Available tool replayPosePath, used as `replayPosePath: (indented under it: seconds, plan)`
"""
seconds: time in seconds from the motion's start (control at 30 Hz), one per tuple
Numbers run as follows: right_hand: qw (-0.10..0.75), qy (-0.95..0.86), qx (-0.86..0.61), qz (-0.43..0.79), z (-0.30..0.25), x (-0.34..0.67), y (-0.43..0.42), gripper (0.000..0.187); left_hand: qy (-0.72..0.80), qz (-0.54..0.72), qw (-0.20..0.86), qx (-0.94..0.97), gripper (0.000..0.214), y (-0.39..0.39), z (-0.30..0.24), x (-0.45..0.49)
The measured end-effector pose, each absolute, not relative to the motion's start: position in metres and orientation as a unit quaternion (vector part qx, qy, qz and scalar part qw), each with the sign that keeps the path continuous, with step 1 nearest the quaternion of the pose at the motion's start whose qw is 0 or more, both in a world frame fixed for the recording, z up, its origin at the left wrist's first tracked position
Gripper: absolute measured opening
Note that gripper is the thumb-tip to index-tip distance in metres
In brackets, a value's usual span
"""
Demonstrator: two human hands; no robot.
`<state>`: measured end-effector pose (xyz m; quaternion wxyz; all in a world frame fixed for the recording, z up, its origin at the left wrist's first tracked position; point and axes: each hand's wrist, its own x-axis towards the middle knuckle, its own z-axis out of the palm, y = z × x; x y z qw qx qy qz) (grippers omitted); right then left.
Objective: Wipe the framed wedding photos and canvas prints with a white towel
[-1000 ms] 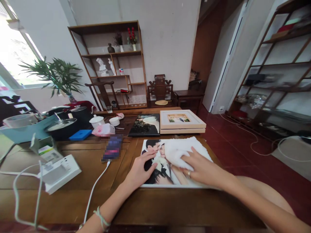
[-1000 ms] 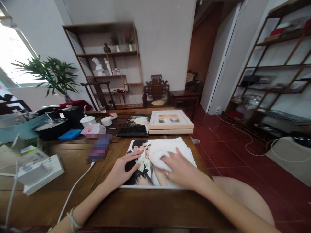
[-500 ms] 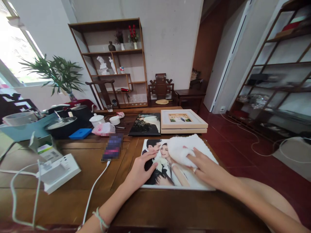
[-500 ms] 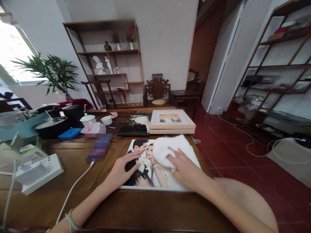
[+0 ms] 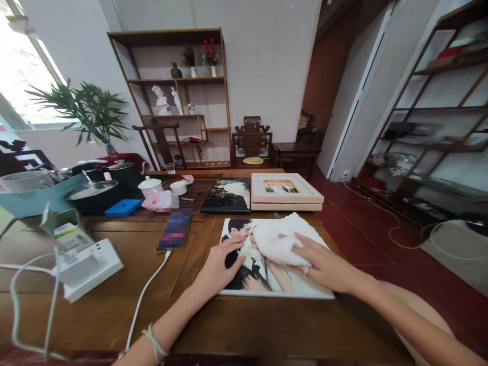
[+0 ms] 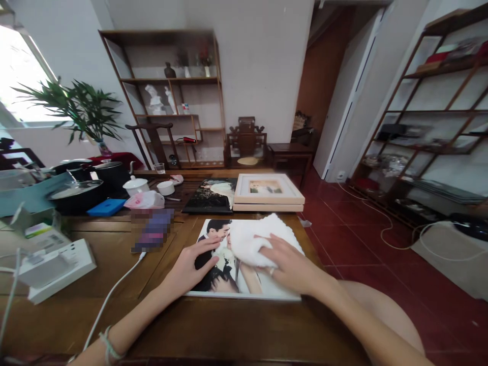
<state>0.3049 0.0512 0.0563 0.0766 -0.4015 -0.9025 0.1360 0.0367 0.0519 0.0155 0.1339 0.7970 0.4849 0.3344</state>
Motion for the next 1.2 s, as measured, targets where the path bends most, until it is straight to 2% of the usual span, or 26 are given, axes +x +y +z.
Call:
replayPosePath:
  seconds: [0.17, 0.3, 0.4, 0.5, 0.7, 0.83, 1.07, 1.2]
  plan:
    - [0.14, -0.874, -0.459, 0.078, 0.043, 0.299, 0.098, 0.034, 0.485, 0.337, 0.141, 0.795, 0.029, 0.051, 0.015, 0.037]
    - [0.153, -0.866, -0.473, 0.058, 0.039, 0.298, 0.096, 0.04, 0.485, 0.349, 0.142, 0.789, 0.027, 0.052, 0.014, 0.037]
    - [0.133, -0.876, -0.463, 0.039, 0.036, 0.3, 0.064, 0.046, 0.484, 0.355, 0.138, 0.787, 0.026, 0.053, 0.013, 0.037]
    - [0.1, -0.896, -0.432, 0.037, 0.036, 0.302, 0.015, 0.04, 0.487, 0.356, 0.131, 0.787, 0.025, 0.052, 0.012, 0.037]
    - [0.031, -0.936, -0.339, 0.088, 0.056, 0.3, -0.037, 0.047, 0.48, 0.359, 0.133, 0.79, 0.024, 0.051, 0.014, 0.038]
    - [0.065, -0.925, -0.355, 0.123, 0.06, 0.298, -0.005, 0.046, 0.465, 0.354, 0.126, 0.802, 0.026, 0.051, 0.017, 0.038]
    - [0.159, -0.883, -0.436, 0.068, 0.048, 0.282, 0.085, 0.027, 0.471, 0.348, 0.134, 0.8, 0.027, 0.052, 0.014, 0.037]
    - [0.188, -0.87, -0.452, 0.058, 0.043, 0.274, 0.101, 0.028, 0.477, 0.354, 0.138, 0.792, 0.025, 0.052, 0.015, 0.037]
